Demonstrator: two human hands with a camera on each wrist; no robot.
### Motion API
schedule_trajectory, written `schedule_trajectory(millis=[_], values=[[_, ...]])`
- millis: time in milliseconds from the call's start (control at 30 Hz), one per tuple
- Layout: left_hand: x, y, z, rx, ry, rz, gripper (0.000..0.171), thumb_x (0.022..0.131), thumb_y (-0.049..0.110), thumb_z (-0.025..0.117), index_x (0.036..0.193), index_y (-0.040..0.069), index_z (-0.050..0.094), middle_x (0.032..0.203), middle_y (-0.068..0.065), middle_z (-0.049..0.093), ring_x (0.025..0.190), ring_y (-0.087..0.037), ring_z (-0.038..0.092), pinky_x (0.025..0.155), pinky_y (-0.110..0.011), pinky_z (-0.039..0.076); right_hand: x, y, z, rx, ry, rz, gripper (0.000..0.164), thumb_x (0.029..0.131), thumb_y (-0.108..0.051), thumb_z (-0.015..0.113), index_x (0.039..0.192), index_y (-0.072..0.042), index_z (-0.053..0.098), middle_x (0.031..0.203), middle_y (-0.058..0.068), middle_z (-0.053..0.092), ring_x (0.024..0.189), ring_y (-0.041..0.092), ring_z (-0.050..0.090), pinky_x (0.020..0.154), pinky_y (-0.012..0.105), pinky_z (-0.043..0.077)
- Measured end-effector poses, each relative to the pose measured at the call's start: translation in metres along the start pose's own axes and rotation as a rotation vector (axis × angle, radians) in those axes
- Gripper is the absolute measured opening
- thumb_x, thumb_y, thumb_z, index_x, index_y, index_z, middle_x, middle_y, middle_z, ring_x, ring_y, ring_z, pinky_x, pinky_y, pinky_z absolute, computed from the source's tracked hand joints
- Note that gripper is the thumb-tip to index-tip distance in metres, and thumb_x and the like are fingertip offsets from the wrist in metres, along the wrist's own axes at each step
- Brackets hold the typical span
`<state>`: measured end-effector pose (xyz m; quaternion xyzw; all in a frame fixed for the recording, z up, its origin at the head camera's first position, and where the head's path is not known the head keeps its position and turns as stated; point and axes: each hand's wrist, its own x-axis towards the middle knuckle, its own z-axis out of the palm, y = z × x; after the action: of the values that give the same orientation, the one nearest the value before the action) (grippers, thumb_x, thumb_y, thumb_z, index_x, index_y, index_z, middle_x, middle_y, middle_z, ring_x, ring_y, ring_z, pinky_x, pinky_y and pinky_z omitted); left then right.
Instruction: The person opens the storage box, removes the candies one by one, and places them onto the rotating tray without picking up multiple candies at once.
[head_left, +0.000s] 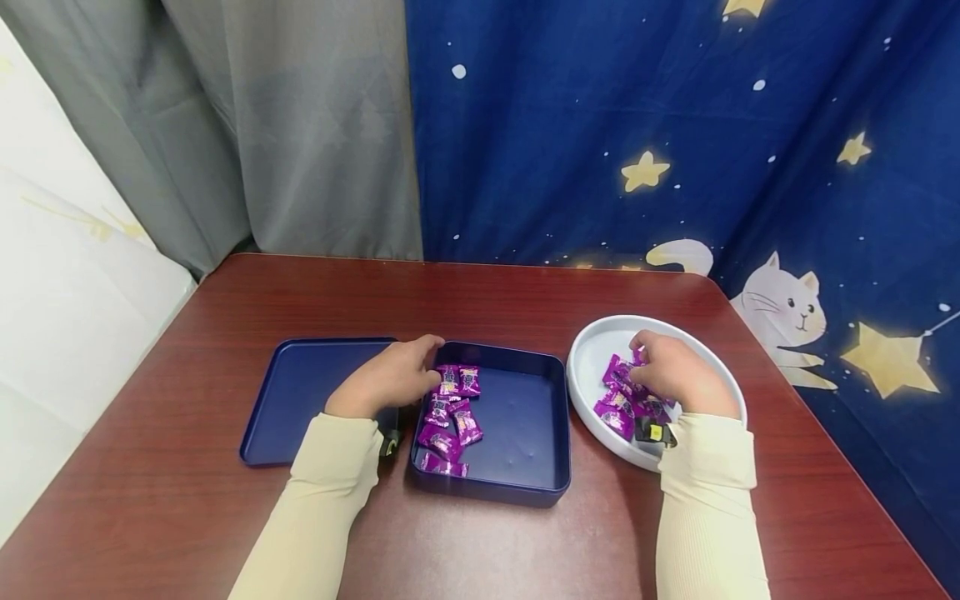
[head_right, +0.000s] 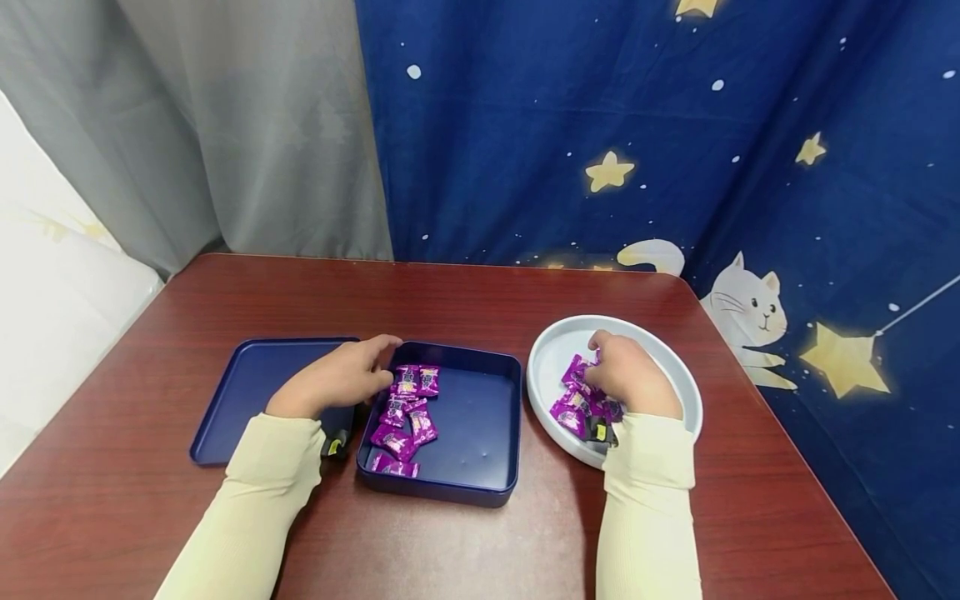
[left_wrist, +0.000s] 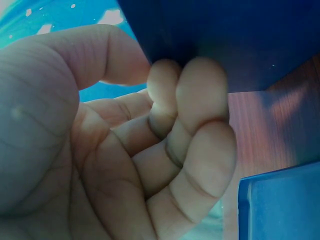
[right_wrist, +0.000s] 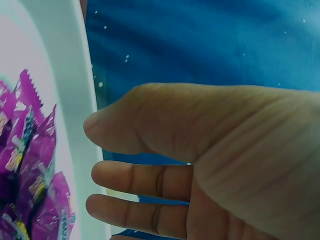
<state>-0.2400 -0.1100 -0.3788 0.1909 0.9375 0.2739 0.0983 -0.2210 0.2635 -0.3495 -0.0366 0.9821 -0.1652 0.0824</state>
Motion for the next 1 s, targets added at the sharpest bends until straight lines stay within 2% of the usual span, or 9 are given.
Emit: schedule_trajectory(millis=[167,267,533,767,1000], values=[[0.0,-0.001,0.0,-0.003,-0.003,-0.005,0.054,0.088,0.019,0.058,0.138,0.007,0.042,0.117,-0.015,0.059,0.101,-0.025,0.055,0.091,-0.051,0.047,-0.004,-0.011,-0.003,-0.015,0.009,-0.038,0.045,0.081,-0.016,0.066,0.12,0.002,0.054,0.103,0.023,0.062,0.082,0.028,0.059,0.078,0.048,0.051],[0.0,-0.001,0.001,-0.004,-0.003,-0.008,0.054,0.088,0.019,0.059,0.138,0.007,0.042,0.117,-0.015,0.059,0.101,-0.025,0.055,0.091,-0.051,0.047,-0.007,-0.02,-0.004,-0.018,0.018,-0.086,0.043,0.08,-0.016,0.067,0.118,0.001,0.055,0.105,0.024,0.062,0.089,0.031,0.059,0.083,0.052,0.049],[0.0,-0.001,0.002,-0.006,-0.002,-0.011,0.054,0.088,0.019,0.058,0.138,0.007,0.042,0.118,-0.015,0.059,0.104,-0.026,0.055,0.091,-0.051,0.047,-0.007,-0.045,0.001,-0.054,0.053,-0.204,0.039,0.079,-0.013,0.066,0.115,-0.002,0.057,0.107,0.02,0.064,0.094,0.031,0.058,0.087,0.051,0.048],[0.0,0.0,0.001,-0.005,-0.002,-0.012,0.054,0.088,0.02,0.058,0.138,0.008,0.042,0.118,-0.014,0.059,0.102,-0.025,0.055,0.091,-0.05,0.047,-0.009,-0.068,0.006,-0.066,0.039,-0.246,0.039,0.08,-0.013,0.066,0.117,-0.004,0.058,0.11,0.018,0.063,0.099,0.03,0.057,0.089,0.051,0.048],[0.002,-0.001,0.0,-0.005,0.001,-0.015,0.054,0.088,0.02,0.059,0.137,0.008,0.042,0.117,-0.014,0.059,0.101,-0.025,0.055,0.09,-0.049,0.048,-0.008,-0.096,0.014,-0.084,0.037,-0.381,0.036,0.079,-0.01,0.067,0.113,-0.001,0.058,0.106,0.017,0.064,0.097,0.028,0.057,0.091,0.048,0.046]])
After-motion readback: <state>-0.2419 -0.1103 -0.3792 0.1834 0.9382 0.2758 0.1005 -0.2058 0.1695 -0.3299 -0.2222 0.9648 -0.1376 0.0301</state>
